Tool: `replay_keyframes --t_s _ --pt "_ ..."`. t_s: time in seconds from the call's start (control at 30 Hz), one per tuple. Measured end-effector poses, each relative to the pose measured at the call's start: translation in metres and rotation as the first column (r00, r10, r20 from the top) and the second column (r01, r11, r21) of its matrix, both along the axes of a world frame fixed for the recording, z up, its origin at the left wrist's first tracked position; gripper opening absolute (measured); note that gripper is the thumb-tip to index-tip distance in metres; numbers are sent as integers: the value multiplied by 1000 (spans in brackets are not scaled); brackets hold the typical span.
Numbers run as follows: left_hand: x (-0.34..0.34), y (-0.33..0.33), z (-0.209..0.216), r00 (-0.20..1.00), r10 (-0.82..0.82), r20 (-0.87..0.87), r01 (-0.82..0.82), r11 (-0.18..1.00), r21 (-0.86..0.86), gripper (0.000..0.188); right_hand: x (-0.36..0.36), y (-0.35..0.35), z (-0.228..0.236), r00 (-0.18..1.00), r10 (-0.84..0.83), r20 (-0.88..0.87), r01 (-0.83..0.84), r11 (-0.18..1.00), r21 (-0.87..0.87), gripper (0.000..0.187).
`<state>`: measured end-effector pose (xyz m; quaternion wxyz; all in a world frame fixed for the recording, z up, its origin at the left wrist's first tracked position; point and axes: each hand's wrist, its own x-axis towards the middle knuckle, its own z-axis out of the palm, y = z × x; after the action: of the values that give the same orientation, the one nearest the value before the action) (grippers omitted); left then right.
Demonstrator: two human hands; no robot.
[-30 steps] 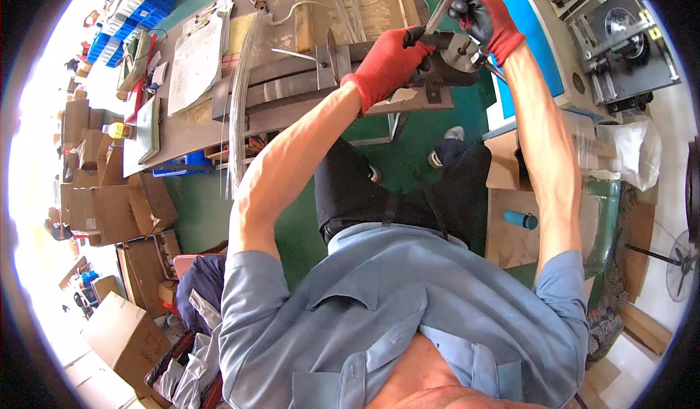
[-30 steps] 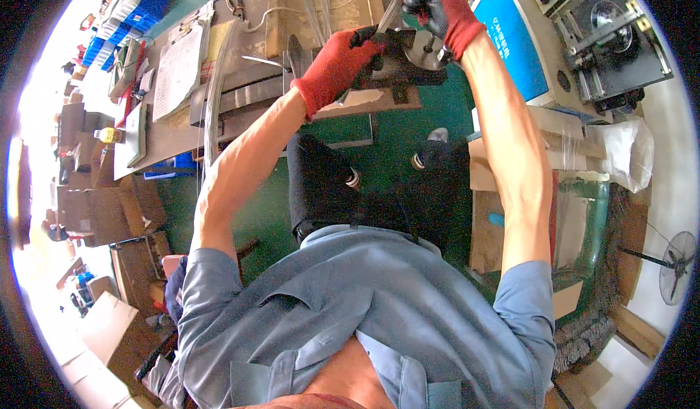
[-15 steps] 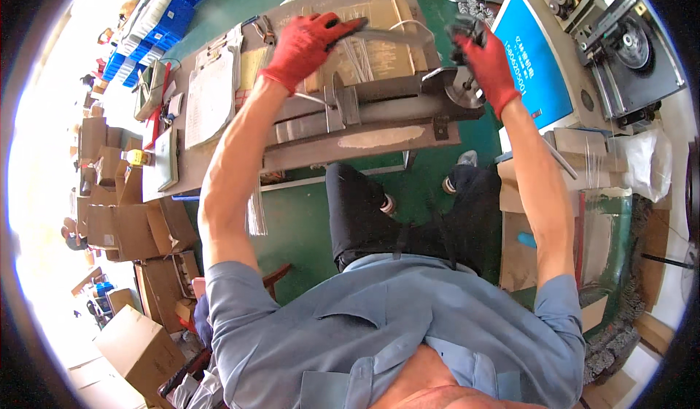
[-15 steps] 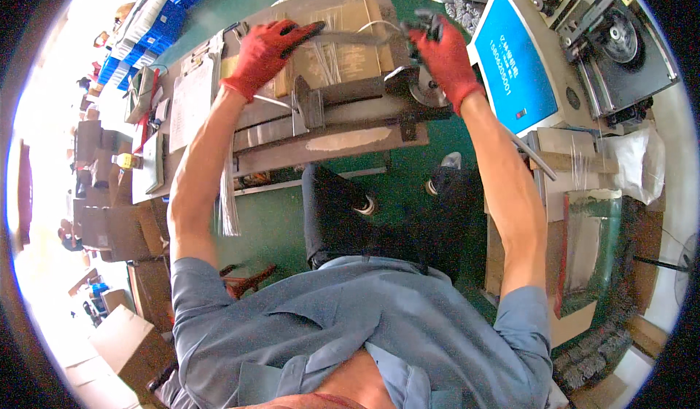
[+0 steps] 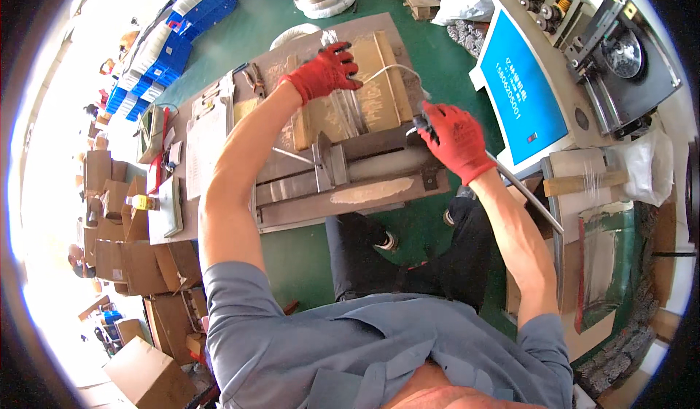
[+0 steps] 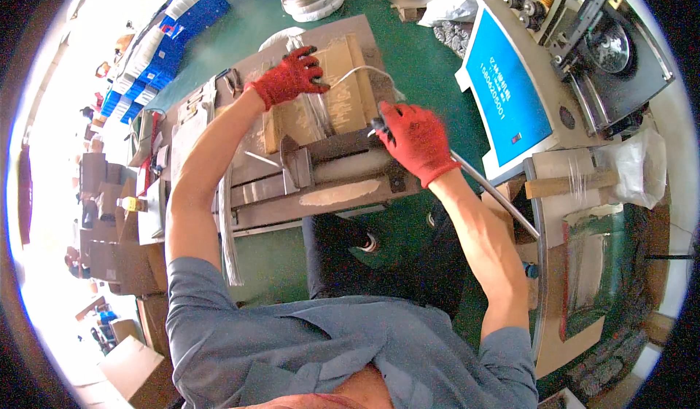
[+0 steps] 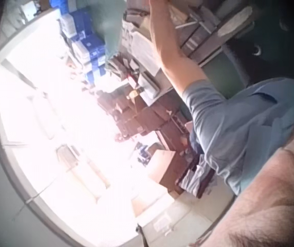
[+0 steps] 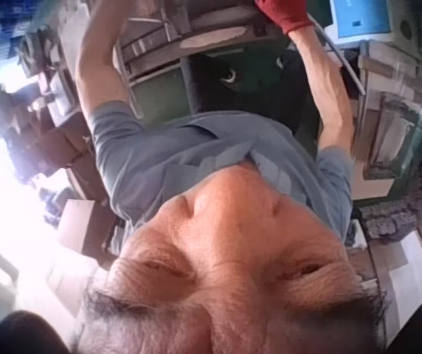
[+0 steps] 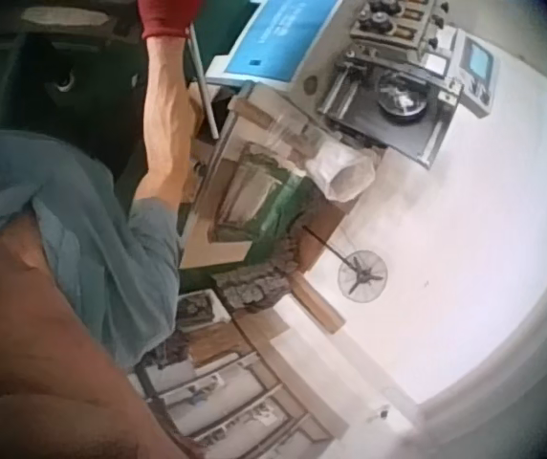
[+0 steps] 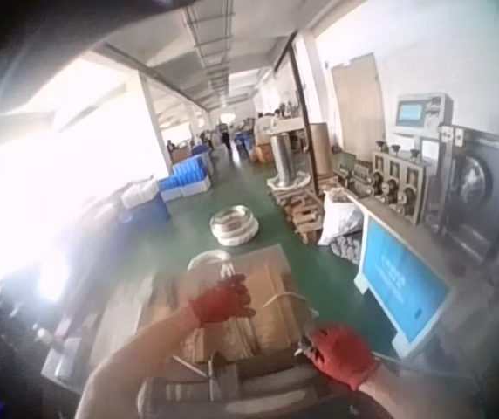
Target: The person uses a manual bench cutter to slice a bundle of thin metal rods into shorter segments. They repeatedly feed the rods into the cutting mechanism, operate the lever to sever them, and then place the cut pieces into a cardboard box. The process involves handling the metal rods and operating the cutting tool in a repetitive cycle.
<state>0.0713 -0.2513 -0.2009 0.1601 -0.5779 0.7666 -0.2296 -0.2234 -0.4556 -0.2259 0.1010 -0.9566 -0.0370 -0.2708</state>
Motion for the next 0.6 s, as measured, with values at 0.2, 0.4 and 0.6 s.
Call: replay_keyframes --t_s 0.2,0.4,0.6 --pt "-10 -11 -60 987 155 35 -153 988 -32 40 -1 -3 4 1000 19 -25 -20 1000 -13 47" --pt "-42 -3 -73 913 404 48 -406 913 35 47 -1 -8 7 996 81 -43 -81 997 1 44" --pt "-61 70 0 726 682 -88 -660 655 -368 51 1 -21 -5 982 174 -74 -175 985 -2 47"
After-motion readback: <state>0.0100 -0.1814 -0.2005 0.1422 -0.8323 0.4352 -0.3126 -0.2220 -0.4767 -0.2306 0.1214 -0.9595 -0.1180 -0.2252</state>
